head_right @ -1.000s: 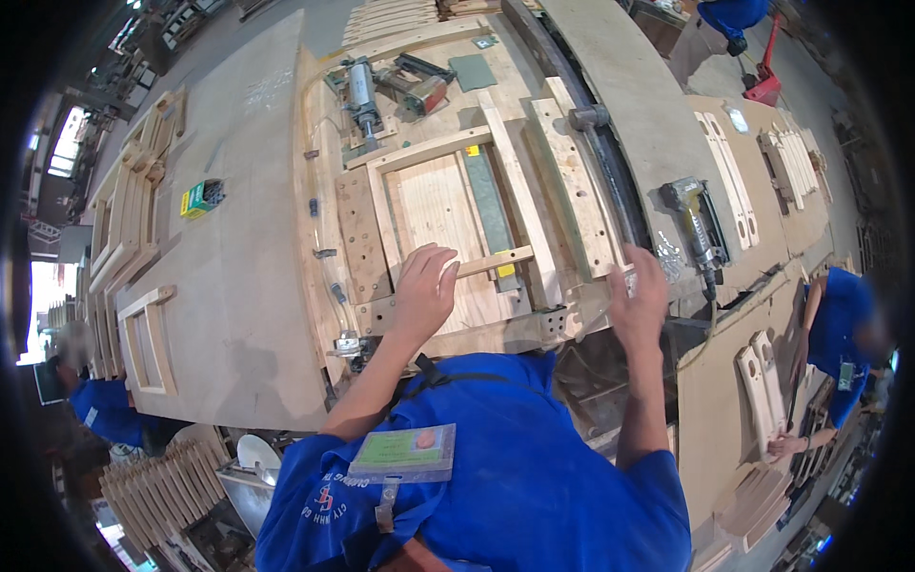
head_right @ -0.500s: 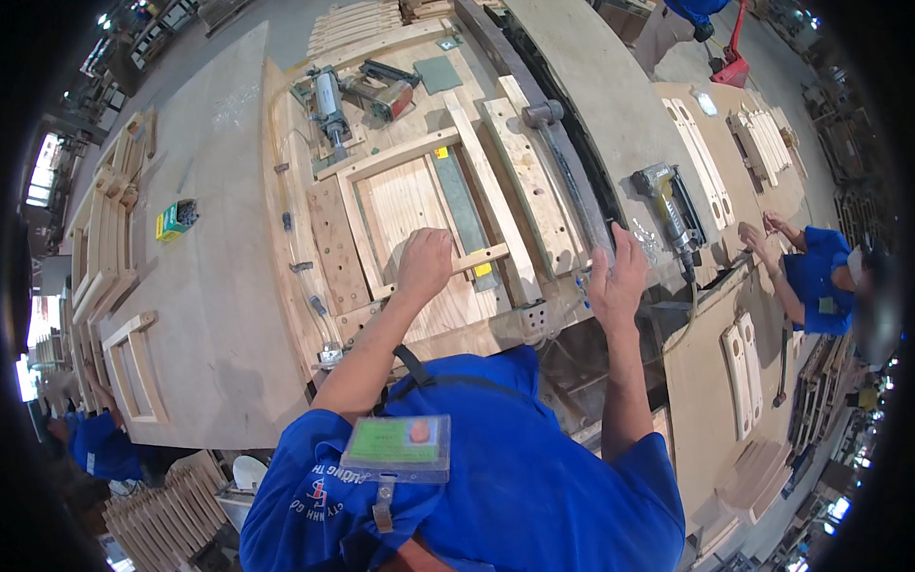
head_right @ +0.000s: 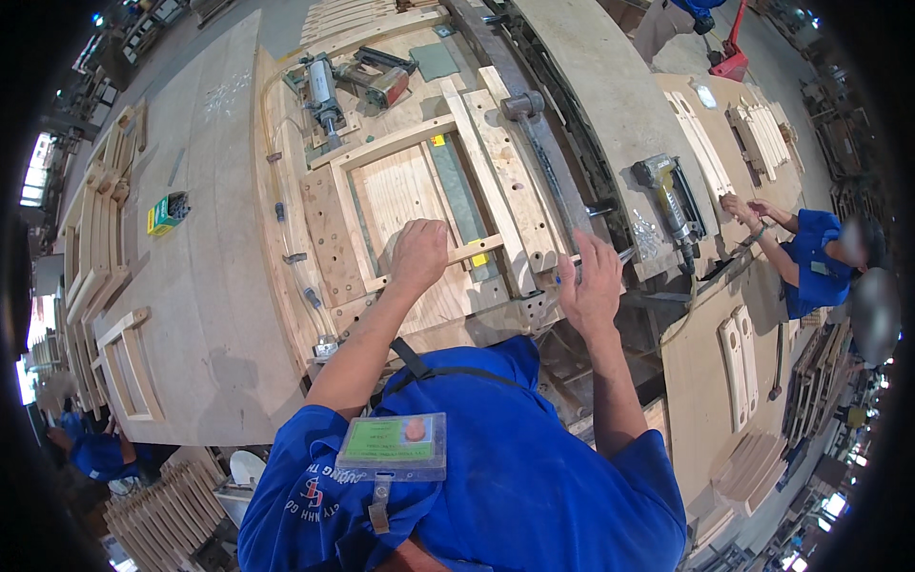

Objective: The person assembles wooden frames by placing pieces into a jig, tapping them with a hammer, and securing them with a nail gun. They repeat this process for multiple frames, moving completed units aside.

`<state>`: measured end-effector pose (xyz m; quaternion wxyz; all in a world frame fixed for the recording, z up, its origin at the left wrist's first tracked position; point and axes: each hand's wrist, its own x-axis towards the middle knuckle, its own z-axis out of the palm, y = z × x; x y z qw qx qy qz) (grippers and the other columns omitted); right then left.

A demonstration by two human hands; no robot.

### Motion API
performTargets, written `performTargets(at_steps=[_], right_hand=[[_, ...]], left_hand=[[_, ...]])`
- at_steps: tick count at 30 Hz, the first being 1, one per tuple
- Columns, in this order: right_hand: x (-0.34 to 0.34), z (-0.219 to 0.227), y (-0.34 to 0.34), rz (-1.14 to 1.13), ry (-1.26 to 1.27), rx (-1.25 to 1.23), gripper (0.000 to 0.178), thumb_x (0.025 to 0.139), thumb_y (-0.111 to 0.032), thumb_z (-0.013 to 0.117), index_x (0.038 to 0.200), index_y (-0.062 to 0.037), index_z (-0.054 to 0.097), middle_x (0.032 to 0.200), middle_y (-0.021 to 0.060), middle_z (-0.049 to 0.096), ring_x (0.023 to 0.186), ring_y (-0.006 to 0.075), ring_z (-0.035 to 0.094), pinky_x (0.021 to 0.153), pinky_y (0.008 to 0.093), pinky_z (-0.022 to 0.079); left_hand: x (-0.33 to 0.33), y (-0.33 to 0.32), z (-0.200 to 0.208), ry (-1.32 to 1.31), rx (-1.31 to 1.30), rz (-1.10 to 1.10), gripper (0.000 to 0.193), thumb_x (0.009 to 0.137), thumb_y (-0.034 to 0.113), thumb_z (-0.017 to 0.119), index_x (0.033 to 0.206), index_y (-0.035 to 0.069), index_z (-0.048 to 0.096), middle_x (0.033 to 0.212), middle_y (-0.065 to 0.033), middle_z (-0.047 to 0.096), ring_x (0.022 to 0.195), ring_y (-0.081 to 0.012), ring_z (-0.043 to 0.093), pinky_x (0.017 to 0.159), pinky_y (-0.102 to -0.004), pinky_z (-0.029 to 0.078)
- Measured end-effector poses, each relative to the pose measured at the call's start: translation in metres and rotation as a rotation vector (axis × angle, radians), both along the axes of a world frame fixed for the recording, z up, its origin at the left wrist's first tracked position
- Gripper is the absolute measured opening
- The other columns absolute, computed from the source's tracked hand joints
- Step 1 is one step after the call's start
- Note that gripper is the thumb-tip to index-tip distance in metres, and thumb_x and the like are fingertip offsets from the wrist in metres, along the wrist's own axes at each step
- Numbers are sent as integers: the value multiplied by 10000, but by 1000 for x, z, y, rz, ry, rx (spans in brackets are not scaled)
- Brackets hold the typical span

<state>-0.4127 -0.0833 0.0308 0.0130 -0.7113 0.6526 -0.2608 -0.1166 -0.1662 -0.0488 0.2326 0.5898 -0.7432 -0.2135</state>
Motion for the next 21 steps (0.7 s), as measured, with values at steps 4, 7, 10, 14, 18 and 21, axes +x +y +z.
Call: performTargets(at_steps=[4, 7, 10, 14, 18, 21], right_hand=[[-3, 0, -1, 17, -3, 0, 437, 1044, -291, 618, 1400, -37, 610, 1296, 214, 644, 1221, 402, 585, 1075, 511, 422], [-3, 2, 0, 21, 25, -4, 439, 1025, -294, 645, 1378, -35, 617, 1275, 215, 651, 1198, 405, 603, 1035, 508, 449], [-6, 8, -10, 38, -95, 249, 449, 996, -304, 681, 1347, -30, 625, 1263, 222, 651, 1169, 410, 634, 971, 504, 499], [8, 16, -71, -1, 59, 381, 449, 970, -271, 706, 1339, -29, 621, 1234, 224, 661, 1120, 436, 672, 912, 513, 558], [15, -22, -161, -255, 150, 490, 228, 919, -145, 674, 1134, -78, 713, 1092, 173, 738, 1013, 358, 745, 810, 498, 619], [39, -39, -181, -307, -169, 384, 256, 880, -107, 668, 1120, -35, 717, 1036, 215, 753, 1002, 396, 739, 852, 530, 607]], left_hand=[[-1, 0, 0, 12, -9, 0, 310, 1071, 253, 512, 1050, 38, 734, 1072, -183, 711, 1108, -369, 624, 1021, -495, 487], [-1, 1, 2, 6, 14, -11, 319, 1073, 275, 523, 1044, 46, 745, 1059, -170, 719, 1107, -361, 628, 1019, -494, 483], [-2, 5, 3, 17, -10, -10, 319, 1068, 277, 528, 1022, 57, 755, 1030, -159, 734, 1079, -366, 641, 1005, -490, 484], [-8, 8, 11, -59, 18, -30, 339, 1070, 290, 509, 972, 61, 740, 1005, -162, 737, 1024, -381, 656, 943, -510, 501], [-8, -6, 7, -254, -4, -309, 269, 1042, 247, 497, 998, 116, 728, 956, -139, 719, 939, -359, 671, 829, -518, 529], [5, -8, -8, 82, 176, -264, 337, 1051, 284, 512, 1042, 42, 745, 1001, -216, 711, 973, -425, 662, 848, -532, 507]])
